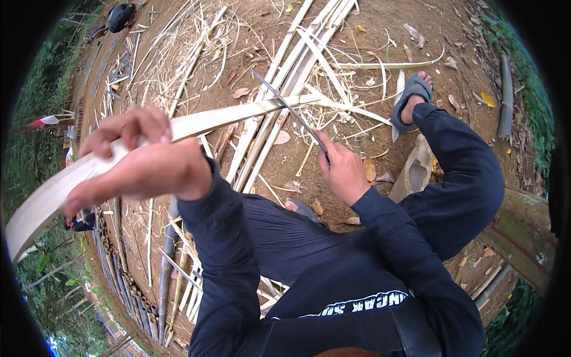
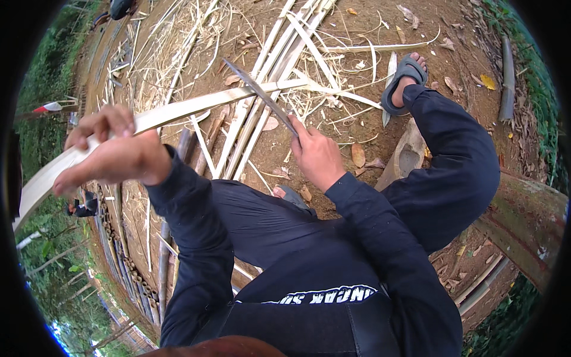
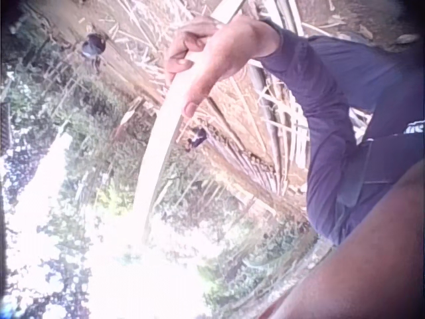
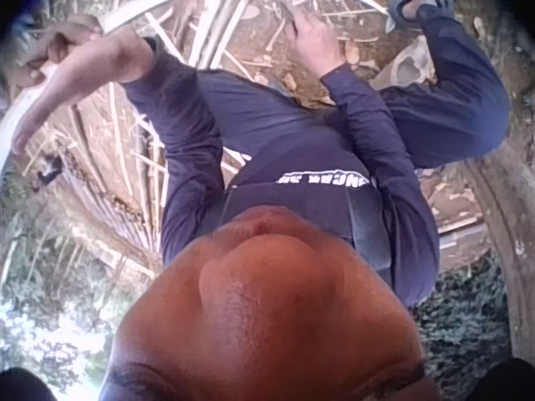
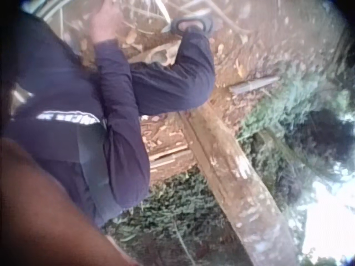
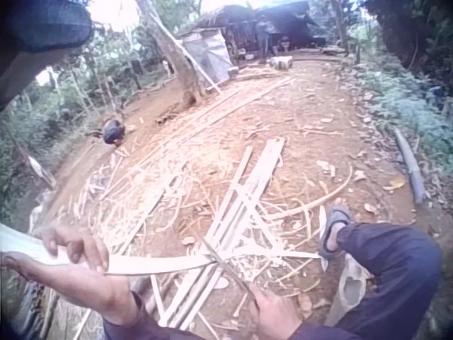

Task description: The person thins out long strips of bamboo using a large knife while sitting outdoors. They hold a bamboo strip with one hand and scrape the knife along its length to shave off layers, periodically setting the processed strip down to pick up another from a pile on the ground.

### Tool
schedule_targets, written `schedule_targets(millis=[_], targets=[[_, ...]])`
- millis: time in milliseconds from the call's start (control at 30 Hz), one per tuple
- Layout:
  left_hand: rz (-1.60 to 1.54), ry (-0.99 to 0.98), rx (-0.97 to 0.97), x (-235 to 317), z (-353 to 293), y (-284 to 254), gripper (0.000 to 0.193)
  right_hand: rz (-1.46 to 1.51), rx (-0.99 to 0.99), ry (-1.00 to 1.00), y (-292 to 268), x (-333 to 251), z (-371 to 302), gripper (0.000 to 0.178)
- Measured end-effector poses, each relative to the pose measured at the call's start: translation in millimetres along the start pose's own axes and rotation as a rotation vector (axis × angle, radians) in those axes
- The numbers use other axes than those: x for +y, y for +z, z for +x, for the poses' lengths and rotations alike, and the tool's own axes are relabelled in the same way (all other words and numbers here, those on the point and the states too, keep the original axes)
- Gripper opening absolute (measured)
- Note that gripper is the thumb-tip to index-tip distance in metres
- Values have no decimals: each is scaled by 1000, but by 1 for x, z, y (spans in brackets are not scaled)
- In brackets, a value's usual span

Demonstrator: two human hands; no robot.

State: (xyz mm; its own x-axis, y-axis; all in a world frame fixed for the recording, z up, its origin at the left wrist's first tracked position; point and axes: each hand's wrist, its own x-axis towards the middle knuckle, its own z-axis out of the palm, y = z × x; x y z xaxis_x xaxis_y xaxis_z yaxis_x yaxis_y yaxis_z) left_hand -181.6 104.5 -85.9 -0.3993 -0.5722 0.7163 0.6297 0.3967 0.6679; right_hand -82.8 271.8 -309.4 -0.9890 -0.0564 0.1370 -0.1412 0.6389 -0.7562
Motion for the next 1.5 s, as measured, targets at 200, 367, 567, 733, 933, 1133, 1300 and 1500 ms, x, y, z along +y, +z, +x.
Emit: schedule_targets(millis=[200, 367, 567, 733, 933, 1133, 1300, 1500], targets=[[-102, -158, 33, -22, -16, 5, 78, 101, -2, 102, 9, 5, 1, 39], [-82, -149, 21, -28, -17, 6, 78, 157, 69, -153, -16, -39, 5, 35], [-60, -215, 111, -44, -12, 1, 73, -63, 5, 111, 40, 79, 8, 30], [-38, -218, 167, -41, -1, -11, 69, 54, 88, -196, 11, -23, 10, 38], [-153, -292, 207, -31, -4, -1, 68, -207, -83, 103, 43, 76, 10, 39], [-133, -312, 260, -35, -3, -19, 73, 3, -50, -17, 40, 7, 5, 36], [-159, -333, 276, -43, -6, -22, 73, -176, -120, 118, 52, 68, 21, 32], [-184, -348, 326, -60, 2, -39, 71, -174, -156, 174, 64, 62, 24, 29]])
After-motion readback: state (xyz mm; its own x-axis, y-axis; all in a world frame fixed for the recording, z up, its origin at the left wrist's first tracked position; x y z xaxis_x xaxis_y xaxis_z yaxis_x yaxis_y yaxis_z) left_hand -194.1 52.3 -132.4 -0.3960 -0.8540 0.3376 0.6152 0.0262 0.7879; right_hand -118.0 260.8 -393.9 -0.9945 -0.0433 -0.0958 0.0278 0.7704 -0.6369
